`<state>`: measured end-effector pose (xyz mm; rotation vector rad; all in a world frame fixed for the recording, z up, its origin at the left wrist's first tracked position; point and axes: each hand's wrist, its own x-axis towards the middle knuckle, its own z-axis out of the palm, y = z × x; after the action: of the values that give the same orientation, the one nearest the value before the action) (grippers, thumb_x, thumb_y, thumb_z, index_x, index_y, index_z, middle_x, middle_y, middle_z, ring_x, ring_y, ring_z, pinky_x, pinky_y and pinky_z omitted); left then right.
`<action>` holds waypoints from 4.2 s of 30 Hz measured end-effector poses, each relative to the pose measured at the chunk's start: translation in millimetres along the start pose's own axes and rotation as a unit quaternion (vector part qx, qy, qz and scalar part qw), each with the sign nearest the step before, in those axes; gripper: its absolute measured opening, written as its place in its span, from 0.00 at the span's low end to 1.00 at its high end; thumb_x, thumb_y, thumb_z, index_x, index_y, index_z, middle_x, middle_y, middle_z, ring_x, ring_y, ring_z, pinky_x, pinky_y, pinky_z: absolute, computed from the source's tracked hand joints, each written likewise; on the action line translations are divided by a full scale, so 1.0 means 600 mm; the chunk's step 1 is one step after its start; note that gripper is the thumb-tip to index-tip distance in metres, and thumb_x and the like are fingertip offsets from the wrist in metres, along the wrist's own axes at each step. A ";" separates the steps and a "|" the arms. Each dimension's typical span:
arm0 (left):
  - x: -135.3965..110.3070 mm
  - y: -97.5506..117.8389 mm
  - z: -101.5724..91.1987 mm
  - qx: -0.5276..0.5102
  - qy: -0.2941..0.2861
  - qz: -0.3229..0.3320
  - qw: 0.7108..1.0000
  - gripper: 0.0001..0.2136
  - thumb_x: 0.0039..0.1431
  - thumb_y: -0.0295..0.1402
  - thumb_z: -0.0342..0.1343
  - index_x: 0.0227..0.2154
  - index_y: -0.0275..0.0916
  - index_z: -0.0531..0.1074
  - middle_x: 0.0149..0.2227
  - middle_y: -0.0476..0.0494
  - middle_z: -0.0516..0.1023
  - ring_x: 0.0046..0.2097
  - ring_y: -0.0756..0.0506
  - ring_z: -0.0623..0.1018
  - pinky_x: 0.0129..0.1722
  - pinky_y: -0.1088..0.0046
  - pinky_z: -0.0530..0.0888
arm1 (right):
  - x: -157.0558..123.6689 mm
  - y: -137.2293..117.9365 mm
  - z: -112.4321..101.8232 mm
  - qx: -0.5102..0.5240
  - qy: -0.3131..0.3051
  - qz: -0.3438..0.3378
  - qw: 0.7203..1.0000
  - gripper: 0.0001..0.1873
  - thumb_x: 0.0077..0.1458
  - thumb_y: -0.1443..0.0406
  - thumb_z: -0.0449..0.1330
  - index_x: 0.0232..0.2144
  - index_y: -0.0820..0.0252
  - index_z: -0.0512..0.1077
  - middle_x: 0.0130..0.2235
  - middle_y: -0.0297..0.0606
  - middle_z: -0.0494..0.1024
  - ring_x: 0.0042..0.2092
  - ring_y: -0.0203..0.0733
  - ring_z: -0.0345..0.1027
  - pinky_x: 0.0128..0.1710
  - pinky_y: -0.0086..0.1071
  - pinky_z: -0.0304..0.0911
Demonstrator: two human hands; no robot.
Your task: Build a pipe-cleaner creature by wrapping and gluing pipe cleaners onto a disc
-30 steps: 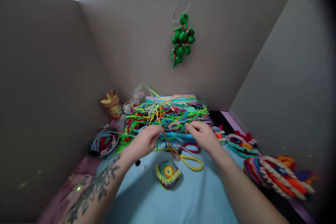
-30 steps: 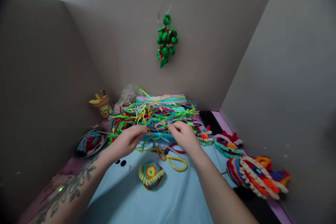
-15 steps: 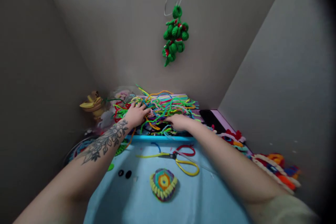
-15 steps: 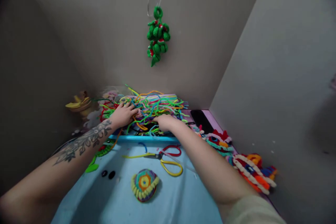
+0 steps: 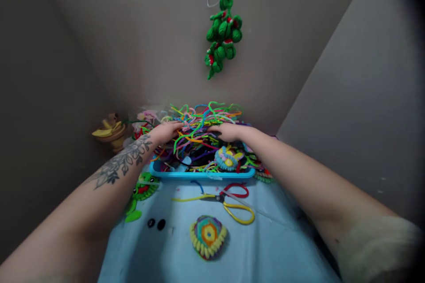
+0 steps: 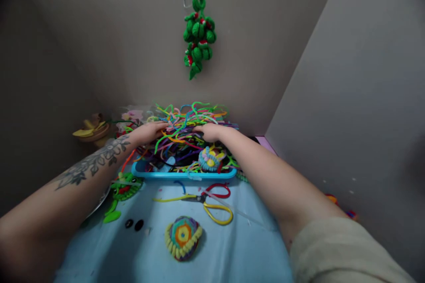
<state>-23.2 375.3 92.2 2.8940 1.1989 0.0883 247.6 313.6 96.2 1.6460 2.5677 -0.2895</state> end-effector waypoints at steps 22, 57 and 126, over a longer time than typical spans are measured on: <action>0.001 0.001 0.013 -0.090 -0.039 -0.099 0.990 0.23 0.50 0.37 0.54 0.51 0.45 0.67 0.50 0.46 0.73 0.49 0.43 0.73 0.49 0.73 0.67 | 0.018 -0.119 0.120 -0.035 0.024 -0.183 0.982 0.20 0.48 0.55 0.61 0.43 0.58 0.73 0.43 0.43 0.73 0.45 0.45 0.65 0.43 0.32 0.60; -0.007 0.010 0.017 -0.064 -0.101 -0.019 0.993 0.19 0.45 0.32 0.53 0.44 0.47 0.74 0.37 0.50 0.79 0.36 0.45 0.76 0.37 0.76 0.69 | 0.007 -0.180 0.109 0.095 0.022 -0.158 0.983 0.16 0.47 0.74 0.55 0.36 0.60 0.77 0.35 0.37 0.79 0.37 0.40 0.71 0.36 0.26 0.61; -0.414 0.481 0.152 -0.359 0.312 -0.102 0.874 0.08 0.57 0.34 0.51 0.34 0.38 0.74 0.36 0.43 0.79 0.38 0.46 0.77 0.40 0.70 0.73 | -0.399 -0.313 0.273 0.511 0.299 -0.002 0.806 0.08 0.47 0.65 0.58 0.31 0.60 0.74 0.33 0.38 0.75 0.34 0.39 0.67 0.34 0.32 0.63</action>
<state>10.8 -3.0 -3.0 2.0967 1.1601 1.2451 172.2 -8.5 -2.2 2.2989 3.0681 -1.6513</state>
